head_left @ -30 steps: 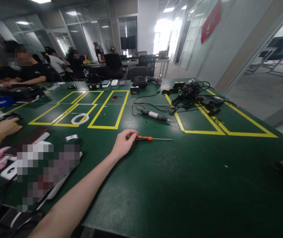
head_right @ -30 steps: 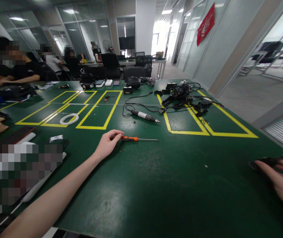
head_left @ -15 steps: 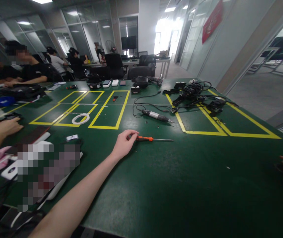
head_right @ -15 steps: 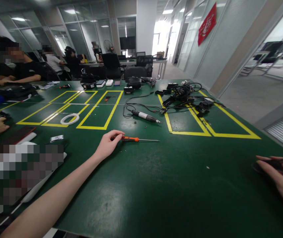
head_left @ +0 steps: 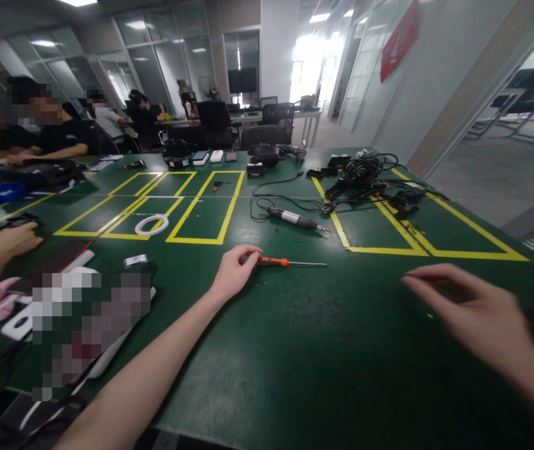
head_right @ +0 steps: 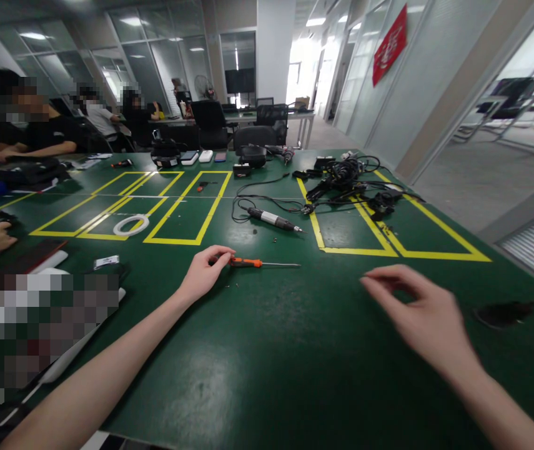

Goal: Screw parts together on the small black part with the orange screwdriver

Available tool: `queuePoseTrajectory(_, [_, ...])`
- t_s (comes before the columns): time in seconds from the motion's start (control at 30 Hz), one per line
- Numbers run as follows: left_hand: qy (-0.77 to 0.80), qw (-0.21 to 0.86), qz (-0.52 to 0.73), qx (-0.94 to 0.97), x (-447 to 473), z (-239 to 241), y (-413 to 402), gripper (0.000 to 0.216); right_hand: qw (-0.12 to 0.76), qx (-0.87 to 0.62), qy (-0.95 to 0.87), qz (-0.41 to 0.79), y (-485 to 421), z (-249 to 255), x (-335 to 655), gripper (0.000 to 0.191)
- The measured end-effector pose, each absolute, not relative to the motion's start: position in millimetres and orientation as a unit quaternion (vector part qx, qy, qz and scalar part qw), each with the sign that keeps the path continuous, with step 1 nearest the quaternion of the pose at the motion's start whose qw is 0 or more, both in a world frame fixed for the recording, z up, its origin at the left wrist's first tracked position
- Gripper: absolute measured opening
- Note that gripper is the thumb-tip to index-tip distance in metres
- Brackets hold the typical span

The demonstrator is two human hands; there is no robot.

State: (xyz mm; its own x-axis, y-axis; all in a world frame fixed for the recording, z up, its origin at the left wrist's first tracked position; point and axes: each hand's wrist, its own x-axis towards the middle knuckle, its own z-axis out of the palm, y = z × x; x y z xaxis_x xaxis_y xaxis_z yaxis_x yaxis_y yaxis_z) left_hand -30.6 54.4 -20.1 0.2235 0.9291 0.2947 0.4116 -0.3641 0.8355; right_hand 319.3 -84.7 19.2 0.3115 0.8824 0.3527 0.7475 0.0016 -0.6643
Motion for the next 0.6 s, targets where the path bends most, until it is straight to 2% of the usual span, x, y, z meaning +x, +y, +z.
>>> queuePoseTrajectory(0.07, [0.469, 0.312, 0.415, 0.715, -30, -20, 54, 0.021, 0.358, -0.602, -0.676, 0.230, -64, 23, 263, 0.036])
queuePoseTrajectory(0.17, [0.471, 0.309, 0.417, 0.713, -30, -20, 54, 0.021, 0.300, -0.539, -0.719, 0.319, -30, 19, 194, 0.018])
queuePoseTrajectory(0.27, [0.471, 0.312, 0.416, 0.713, -30, -20, 54, 0.020, 0.272, -0.558, -0.708, 0.337, -3, 9, 157, 0.009])
queuePoseTrajectory(0.6, [0.462, 0.316, 0.421, 0.714, -29, -23, 54, 0.020, 0.232, -0.561, -0.733, 0.305, 14, 0, 144, 0.014])
